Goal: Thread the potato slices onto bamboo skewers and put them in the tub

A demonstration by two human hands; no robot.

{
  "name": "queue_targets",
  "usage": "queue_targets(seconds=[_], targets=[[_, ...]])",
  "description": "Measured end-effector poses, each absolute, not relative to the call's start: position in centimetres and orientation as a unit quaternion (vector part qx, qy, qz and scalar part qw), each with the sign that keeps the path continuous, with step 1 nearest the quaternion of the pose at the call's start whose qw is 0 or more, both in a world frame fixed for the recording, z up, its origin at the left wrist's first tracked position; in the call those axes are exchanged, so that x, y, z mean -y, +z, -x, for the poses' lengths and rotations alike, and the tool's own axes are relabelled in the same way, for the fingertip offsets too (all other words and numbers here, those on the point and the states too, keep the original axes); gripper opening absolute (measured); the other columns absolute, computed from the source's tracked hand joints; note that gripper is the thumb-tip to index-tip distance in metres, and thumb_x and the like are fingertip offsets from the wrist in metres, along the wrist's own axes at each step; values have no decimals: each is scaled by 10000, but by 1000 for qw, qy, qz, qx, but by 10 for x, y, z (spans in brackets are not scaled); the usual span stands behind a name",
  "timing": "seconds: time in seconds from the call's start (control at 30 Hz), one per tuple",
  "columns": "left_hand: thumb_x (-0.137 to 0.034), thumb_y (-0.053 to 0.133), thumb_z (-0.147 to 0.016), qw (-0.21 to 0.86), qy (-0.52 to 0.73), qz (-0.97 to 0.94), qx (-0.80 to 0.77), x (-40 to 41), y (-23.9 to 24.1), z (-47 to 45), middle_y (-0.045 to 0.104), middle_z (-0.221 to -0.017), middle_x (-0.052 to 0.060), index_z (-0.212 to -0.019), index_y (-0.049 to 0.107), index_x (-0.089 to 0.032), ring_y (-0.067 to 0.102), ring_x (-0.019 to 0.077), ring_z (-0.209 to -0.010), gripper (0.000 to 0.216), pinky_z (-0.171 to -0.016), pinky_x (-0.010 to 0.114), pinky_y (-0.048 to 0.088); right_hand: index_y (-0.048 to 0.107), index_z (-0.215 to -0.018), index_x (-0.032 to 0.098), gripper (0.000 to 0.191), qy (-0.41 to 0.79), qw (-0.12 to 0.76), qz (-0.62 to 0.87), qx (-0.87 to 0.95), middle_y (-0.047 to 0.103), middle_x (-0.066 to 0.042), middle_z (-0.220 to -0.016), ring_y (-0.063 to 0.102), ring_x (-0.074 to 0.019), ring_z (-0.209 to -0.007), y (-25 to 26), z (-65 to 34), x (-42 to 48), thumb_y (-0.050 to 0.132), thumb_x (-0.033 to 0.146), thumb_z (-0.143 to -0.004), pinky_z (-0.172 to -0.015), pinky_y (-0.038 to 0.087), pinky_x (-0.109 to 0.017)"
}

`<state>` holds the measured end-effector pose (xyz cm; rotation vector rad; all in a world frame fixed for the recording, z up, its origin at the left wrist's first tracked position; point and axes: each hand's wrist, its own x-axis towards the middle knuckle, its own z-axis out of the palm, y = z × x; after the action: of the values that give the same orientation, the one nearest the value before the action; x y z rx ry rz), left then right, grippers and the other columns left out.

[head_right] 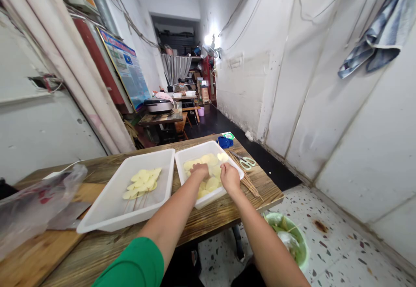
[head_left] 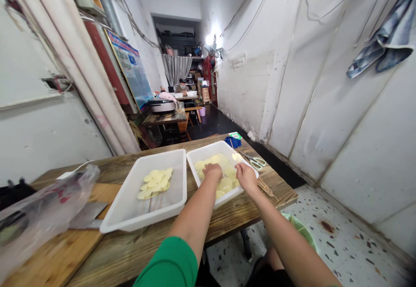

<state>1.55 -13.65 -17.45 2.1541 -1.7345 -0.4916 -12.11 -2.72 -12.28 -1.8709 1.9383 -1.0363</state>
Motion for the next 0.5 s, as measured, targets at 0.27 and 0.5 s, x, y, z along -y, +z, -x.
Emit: queue_targets(seconds=[0.27,0.5], targets=[[-19,776,-426,266,-303,-726,558,144,-165,-24,625,-643,102,-500,512,-162,632,348,-876,309,-798,427,452,703,-900,162,282,-375,139,644,-651,674,-23,-647,602,-143,-638,-124,123,28,423,185,-886,-625,356,-212],[-154,645,-742,591,-471,-573,317,141,-144,-12,619,-721,27,-809,596,-171,606,133,-607,85,-630,286,516,680,-759,165,264,-367,234,663,-609,594,19,-480,547,-122,-498,-116,130,13,431,175,-847,-552,355,-192]])
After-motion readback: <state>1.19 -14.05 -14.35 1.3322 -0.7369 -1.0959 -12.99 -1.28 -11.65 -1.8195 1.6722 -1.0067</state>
